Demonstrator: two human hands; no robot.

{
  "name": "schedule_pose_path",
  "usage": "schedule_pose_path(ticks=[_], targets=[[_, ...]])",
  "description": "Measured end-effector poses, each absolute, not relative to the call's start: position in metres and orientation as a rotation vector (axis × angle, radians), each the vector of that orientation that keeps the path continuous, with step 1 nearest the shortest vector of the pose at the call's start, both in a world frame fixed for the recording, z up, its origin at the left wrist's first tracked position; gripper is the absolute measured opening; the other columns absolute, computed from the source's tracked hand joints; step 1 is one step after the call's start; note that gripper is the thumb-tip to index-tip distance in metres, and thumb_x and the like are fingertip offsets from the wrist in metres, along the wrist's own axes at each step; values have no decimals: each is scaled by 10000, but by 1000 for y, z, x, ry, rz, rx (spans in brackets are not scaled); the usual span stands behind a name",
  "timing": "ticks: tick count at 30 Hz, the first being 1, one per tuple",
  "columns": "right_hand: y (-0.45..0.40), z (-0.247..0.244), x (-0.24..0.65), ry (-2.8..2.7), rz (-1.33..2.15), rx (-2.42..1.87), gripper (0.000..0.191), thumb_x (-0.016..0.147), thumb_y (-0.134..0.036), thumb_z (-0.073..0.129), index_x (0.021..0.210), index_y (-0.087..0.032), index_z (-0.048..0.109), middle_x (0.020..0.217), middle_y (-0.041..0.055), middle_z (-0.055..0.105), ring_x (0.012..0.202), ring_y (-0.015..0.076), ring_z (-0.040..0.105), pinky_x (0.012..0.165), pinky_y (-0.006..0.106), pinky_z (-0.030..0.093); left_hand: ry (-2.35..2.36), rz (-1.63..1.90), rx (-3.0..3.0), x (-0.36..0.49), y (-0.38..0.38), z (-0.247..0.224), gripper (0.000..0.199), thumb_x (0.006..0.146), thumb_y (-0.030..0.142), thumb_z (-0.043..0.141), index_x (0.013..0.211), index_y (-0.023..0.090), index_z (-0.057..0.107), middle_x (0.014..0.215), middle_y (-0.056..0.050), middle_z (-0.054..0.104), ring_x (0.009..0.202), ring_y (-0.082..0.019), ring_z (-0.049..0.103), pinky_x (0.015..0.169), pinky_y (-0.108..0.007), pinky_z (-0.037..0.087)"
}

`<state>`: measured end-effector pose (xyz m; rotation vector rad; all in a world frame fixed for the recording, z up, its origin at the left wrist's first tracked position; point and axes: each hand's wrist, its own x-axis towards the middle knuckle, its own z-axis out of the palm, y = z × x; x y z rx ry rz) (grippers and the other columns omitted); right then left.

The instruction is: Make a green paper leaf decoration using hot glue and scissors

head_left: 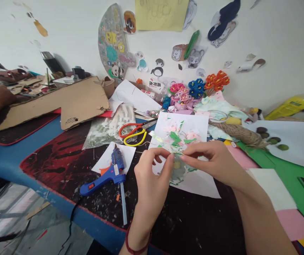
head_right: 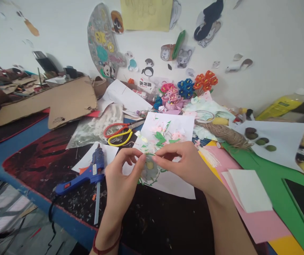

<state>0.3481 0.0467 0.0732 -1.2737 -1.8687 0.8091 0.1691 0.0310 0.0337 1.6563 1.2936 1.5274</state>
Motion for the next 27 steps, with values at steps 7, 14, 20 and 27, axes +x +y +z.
schedule_pose_path(ticks=[7, 14, 20, 27], targets=[[47, 70, 349, -1829, 901, -1274, 221, 873, -395, 734, 749, -221, 788, 665, 5, 703, 563, 131, 622, 510, 228, 525, 1290, 1541, 1529, 169, 33, 30, 82, 914, 243, 687, 850, 209, 648, 782, 11, 654, 685, -142, 523, 654, -272, 435], [48, 66, 350, -1804, 939, -1284, 197, 866, -390, 749, 779, -221, 799, 671, 0, 707, 543, 121, 630, 500, 218, 544, 1335, 1426, 1628, 165, 34, 28, 170, 957, 302, 642, 817, 206, 658, 757, 1, 665, 690, -154, 535, 657, -292, 406], [48, 68, 347, -1820, 976, -1293, 192, 875, -379, 736, 767, -232, 800, 646, -11, 701, 528, 118, 628, 485, 216, 530, 1328, 1476, 1699, 166, 33, 28, 152, 963, 267, 640, 821, 215, 632, 756, 10, 641, 711, -157, 528, 659, -291, 392], [47, 70, 347, -1892, 975, -1301, 158, 884, -352, 733, 823, -226, 806, 652, -16, 709, 512, 103, 615, 523, 232, 500, 1353, 1516, 1731, 168, 33, 25, 158, 962, 258, 650, 814, 207, 626, 747, 16, 641, 692, -148, 514, 661, -285, 391]])
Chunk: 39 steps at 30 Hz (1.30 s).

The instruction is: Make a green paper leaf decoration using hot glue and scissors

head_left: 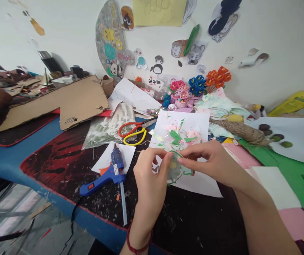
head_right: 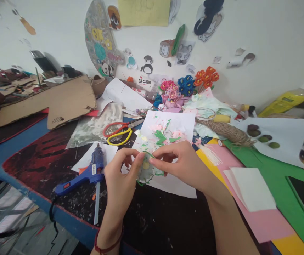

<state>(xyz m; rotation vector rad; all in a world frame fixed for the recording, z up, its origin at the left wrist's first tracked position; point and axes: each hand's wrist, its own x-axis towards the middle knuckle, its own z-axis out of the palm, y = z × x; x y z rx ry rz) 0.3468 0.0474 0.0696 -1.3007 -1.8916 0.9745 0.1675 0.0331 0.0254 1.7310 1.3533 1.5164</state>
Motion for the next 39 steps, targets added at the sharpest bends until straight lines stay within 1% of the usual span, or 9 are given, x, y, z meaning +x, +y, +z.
schedule_pose_path(ticks=[5, 11, 18, 26, 29, 31, 35, 39], targets=[[49, 68, 344, -1866, 1014, -1300, 163, 867, -344, 750, 781, -207, 769, 653, -18, 686, 535, 105, 617, 530, 237, 488, 1367, 1565, 1778, 170, 35, 24, 148, 947, 216, 664, 805, 200, 625, 730, 23, 631, 671, -137, 501, 634, -272, 383], [49, 64, 341, -1855, 1035, -1287, 103, 849, -302, 764, 792, -216, 761, 626, -37, 663, 532, 102, 602, 534, 243, 475, 1382, 1597, 1827, 170, 35, 26, 149, 941, 187, 668, 801, 188, 616, 730, 25, 622, 665, -128, 484, 621, -263, 374], [48, 64, 341, -1866, 1017, -1279, 134, 870, -316, 725, 795, -210, 759, 655, -20, 670, 559, 111, 585, 537, 253, 473, 1381, 1618, 1863, 170, 34, 25, 139, 936, 174, 678, 811, 189, 617, 727, 29, 623, 666, -124, 497, 620, -256, 375], [48, 65, 339, -1871, 955, -1291, 176, 864, -325, 715, 743, -202, 746, 626, -17, 652, 553, 113, 554, 530, 263, 443, 1372, 1651, 1888, 170, 34, 26, 145, 915, 164, 708, 800, 185, 622, 721, 24, 634, 671, -126, 501, 617, -256, 374], [48, 65, 339, -1883, 933, -1278, 169, 870, -304, 697, 741, -202, 739, 631, -19, 644, 564, 112, 541, 530, 260, 429, 1354, 1643, 1863, 170, 34, 27, 138, 922, 185, 702, 806, 191, 628, 726, 24, 639, 670, -127, 501, 627, -259, 382], [48, 65, 339, -1880, 923, -1280, 155, 868, -292, 693, 750, -203, 738, 632, -22, 635, 567, 111, 531, 527, 258, 418, 1338, 1605, 1801, 169, 33, 27, 126, 943, 231, 677, 827, 199, 641, 737, 23, 645, 667, -130, 509, 632, -264, 397], [48, 65, 338, -1878, 918, -1272, 146, 869, -284, 685, 758, -204, 738, 616, -31, 610, 557, 105, 506, 523, 256, 398, 1287, 1545, 1592, 166, 32, 29, 168, 993, 316, 591, 898, 209, 679, 802, 2, 683, 706, -143, 571, 657, -275, 440], [48, 66, 339, -1874, 937, -1271, 157, 870, -289, 674, 750, -205, 730, 603, -34, 591, 557, 105, 493, 524, 254, 392, 1206, 1518, 1595, 163, 32, 31, 106, 953, 294, 654, 921, 214, 716, 813, 7, 697, 709, -138, 563, 660, -272, 435]])
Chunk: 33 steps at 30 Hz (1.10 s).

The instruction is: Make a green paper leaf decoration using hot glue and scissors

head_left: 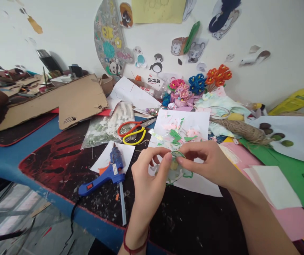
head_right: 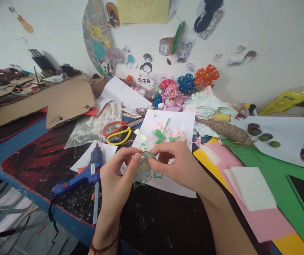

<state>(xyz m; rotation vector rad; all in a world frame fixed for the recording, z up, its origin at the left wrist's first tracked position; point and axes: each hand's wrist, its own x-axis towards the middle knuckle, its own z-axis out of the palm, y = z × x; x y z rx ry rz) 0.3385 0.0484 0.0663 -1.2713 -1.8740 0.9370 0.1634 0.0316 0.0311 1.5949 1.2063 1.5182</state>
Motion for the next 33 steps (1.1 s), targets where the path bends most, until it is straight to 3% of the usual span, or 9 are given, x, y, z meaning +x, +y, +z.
schedule_pose_path(ticks=[10, 19, 26, 33], targets=[[46, 71, 340, -1955, 1062, -1232, 204, 930, -324, 663, 774, -202, 712, 639, -33, 642, 588, 107, 575, 579, 247, 446, 1166, 1521, 1559, 162, 31, 30, 87, 916, 233, 704, 834, 223, 729, 750, 12, 690, 677, -146, 540, 638, -289, 426], [47, 71, 337, -1887, 1200, -1262, 226, 924, -332, 685, 759, -178, 704, 587, -38, 596, 487, 95, 603, 490, 224, 442, 1210, 1550, 1579, 162, 33, 29, 90, 877, 195, 743, 795, 230, 728, 729, 26, 687, 673, -144, 515, 630, -293, 402], [45, 69, 337, -1845, 1186, -1220, 257, 936, -336, 666, 741, -171, 693, 588, -40, 583, 472, 78, 580, 486, 201, 477, 1188, 1497, 1497, 161, 31, 30, 200, 983, 299, 606, 868, 222, 751, 785, -4, 720, 727, -160, 598, 670, -307, 446], [45, 69, 337, -1845, 1162, -1215, 246, 934, -356, 670, 771, -174, 700, 631, -26, 597, 507, 90, 578, 492, 208, 496, 1172, 1504, 1577, 161, 30, 33, 116, 909, 207, 687, 796, 219, 712, 735, 11, 686, 677, -150, 539, 635, -293, 426]])
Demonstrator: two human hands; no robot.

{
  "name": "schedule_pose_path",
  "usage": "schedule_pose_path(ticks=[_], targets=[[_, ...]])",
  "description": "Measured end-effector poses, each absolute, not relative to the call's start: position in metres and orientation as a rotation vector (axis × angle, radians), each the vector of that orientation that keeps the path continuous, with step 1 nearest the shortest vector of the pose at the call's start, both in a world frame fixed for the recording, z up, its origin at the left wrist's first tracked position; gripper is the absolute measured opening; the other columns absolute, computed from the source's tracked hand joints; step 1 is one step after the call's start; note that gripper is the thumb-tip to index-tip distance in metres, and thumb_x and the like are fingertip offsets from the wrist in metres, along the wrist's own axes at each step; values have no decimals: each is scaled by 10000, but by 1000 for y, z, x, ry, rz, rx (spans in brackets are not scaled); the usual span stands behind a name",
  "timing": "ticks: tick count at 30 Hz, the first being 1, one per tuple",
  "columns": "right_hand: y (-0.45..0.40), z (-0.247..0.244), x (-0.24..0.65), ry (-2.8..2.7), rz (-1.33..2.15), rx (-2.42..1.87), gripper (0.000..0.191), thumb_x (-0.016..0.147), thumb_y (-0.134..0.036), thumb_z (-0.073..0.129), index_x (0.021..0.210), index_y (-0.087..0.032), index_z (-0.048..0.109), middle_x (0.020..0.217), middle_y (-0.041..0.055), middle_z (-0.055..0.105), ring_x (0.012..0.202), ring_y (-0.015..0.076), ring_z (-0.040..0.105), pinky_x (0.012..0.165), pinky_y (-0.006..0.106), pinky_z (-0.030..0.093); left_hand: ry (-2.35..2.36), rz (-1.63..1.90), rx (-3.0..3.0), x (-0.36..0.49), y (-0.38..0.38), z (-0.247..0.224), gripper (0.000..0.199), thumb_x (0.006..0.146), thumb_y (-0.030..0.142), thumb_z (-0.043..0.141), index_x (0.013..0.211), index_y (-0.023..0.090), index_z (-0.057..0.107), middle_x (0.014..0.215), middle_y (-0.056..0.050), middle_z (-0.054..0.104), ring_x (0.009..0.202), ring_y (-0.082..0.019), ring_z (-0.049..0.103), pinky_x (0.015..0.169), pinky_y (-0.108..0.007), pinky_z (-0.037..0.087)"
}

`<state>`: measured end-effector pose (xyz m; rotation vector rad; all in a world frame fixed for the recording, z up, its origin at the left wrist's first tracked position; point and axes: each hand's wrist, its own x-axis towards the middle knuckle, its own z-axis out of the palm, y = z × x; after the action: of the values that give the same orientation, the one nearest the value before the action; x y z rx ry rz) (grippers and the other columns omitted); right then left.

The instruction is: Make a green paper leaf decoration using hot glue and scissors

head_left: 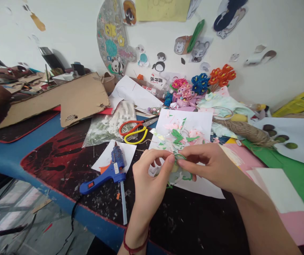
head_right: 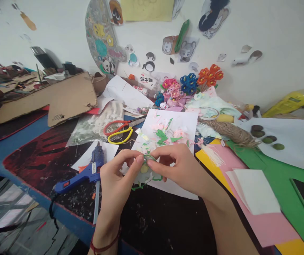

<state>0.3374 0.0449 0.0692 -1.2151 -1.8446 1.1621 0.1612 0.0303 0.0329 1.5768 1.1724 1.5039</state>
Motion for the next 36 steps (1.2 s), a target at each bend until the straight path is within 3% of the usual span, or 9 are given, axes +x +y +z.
schedule_pose_path(ticks=[8, 14, 36], targets=[[45, 74, 333, -1943, 1138, -1200, 369, 964, -328, 611, 633, -181, 543, 560, -48, 499, 498, 84, 560, 517, 214, 438, 1217, 1527, 1622, 161, 31, 31, 154, 950, 215, 641, 802, 212, 682, 732, 18, 661, 685, -140, 534, 637, -289, 412], [44, 75, 333, -1906, 1192, -1213, 339, 961, -312, 602, 649, -180, 575, 531, -51, 512, 468, 82, 540, 487, 219, 406, 1181, 1545, 1646, 161, 30, 32, 68, 914, 179, 673, 862, 218, 695, 785, 20, 676, 730, -139, 539, 657, -285, 412], [44, 73, 333, -1963, 1044, -1259, 348, 953, -306, 600, 628, -190, 558, 554, -47, 522, 495, 86, 552, 492, 221, 422, 1254, 1625, 1808, 161, 32, 29, 119, 897, 112, 683, 871, 215, 630, 831, 21, 669, 778, -141, 544, 688, -278, 411]])
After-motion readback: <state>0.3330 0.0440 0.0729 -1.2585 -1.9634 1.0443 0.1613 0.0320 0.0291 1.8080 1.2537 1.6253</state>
